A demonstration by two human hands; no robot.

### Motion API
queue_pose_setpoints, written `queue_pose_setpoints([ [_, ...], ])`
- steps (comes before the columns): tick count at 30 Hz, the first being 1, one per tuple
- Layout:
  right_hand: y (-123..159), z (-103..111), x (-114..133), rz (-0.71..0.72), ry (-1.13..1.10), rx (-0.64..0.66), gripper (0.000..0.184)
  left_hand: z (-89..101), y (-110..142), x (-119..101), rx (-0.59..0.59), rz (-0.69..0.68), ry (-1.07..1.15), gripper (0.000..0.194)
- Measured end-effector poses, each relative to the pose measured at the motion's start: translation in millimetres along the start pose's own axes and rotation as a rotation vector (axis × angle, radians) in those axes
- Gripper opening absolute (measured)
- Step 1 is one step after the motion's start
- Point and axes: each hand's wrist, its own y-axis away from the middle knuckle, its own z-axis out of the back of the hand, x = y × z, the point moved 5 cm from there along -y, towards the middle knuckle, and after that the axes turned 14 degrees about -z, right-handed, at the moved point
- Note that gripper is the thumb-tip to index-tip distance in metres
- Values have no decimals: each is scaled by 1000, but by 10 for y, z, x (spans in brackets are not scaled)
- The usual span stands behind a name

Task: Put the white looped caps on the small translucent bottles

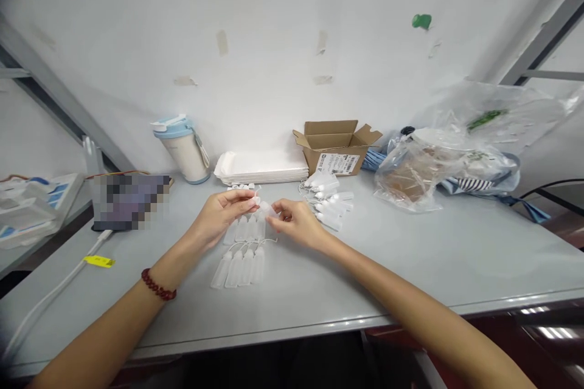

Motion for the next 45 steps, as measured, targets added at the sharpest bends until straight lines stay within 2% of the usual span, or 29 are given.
queue_pose_setpoints([
  [4, 65, 84, 29, 57, 117, -10, 21, -82, 18, -34, 92, -61, -154, 32],
  [7, 74, 151, 60, 98, 209, -49, 22, -125, 30, -56, 146, -179, -306, 26],
  [12, 76, 193, 43, 112, 221, -104, 25, -154, 78, -52, 150, -296, -448, 19],
  [17, 115, 217, 43, 130, 125, -183, 21, -168, 108, -78, 123, -265, -438, 18],
  [29, 163, 192, 43, 37, -67, -150, 16, -217, 149, -220, 143, -350, -388, 8],
  [35, 189, 177, 100, 84, 21, -137, 16, -248, 140, -231, 210, -249, -331, 13],
  [40, 231, 186, 140, 179, 235, -203, 13, -275, 143, -190, 178, -103, -271, 22],
  [45, 224, 188, 124, 174, 327, -193, 18, -303, 166, -141, 182, -46, -274, 25],
])
